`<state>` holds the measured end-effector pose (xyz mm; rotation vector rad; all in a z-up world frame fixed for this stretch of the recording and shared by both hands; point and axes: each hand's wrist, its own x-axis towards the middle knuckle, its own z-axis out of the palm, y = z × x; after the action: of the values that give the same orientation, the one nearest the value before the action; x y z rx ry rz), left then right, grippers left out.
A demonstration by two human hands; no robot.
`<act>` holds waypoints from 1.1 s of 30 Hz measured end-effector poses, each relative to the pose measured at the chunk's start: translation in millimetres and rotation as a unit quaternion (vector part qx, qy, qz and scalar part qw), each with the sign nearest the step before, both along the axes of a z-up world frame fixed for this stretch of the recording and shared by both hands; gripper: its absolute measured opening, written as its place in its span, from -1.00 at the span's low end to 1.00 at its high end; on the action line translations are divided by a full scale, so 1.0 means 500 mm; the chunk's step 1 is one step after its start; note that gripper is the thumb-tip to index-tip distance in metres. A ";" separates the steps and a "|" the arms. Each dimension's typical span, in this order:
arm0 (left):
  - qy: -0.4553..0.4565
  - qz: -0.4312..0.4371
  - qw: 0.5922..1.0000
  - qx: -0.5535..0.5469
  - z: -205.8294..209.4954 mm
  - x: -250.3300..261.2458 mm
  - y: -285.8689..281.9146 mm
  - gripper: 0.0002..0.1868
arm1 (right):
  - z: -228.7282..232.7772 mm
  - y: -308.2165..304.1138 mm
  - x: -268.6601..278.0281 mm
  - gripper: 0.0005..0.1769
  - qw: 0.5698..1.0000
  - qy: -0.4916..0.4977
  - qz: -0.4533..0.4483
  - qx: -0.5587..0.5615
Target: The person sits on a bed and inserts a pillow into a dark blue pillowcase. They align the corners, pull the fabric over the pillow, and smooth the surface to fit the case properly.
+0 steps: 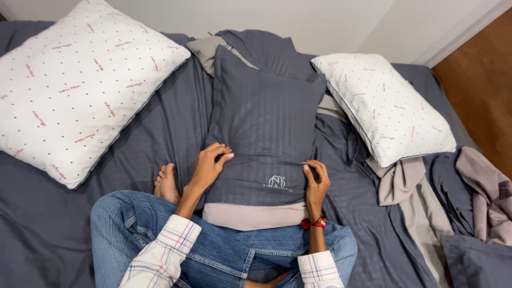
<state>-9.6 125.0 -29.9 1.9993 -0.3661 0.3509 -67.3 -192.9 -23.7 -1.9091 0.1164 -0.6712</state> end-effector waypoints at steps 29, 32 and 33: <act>0.087 0.054 0.991 -0.087 -0.086 -0.003 -0.020 -0.62 | -0.053 -0.012 0.012 -0.83 0.998 -0.014 -0.044 0.046; 0.069 0.080 0.993 -0.058 -0.068 -0.010 -0.027 -0.58 | -0.029 -0.002 0.002 -0.85 0.998 -0.022 -0.045 0.026; 0.053 0.079 0.994 -0.052 -0.052 -0.016 -0.027 -0.58 | -0.020 0.002 -0.001 -0.85 0.998 -0.027 -0.047 0.015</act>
<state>-17.7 111.2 -56.0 1.9390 -0.1208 0.3530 -67.6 -192.1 -33.8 -1.8652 0.1818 -0.7791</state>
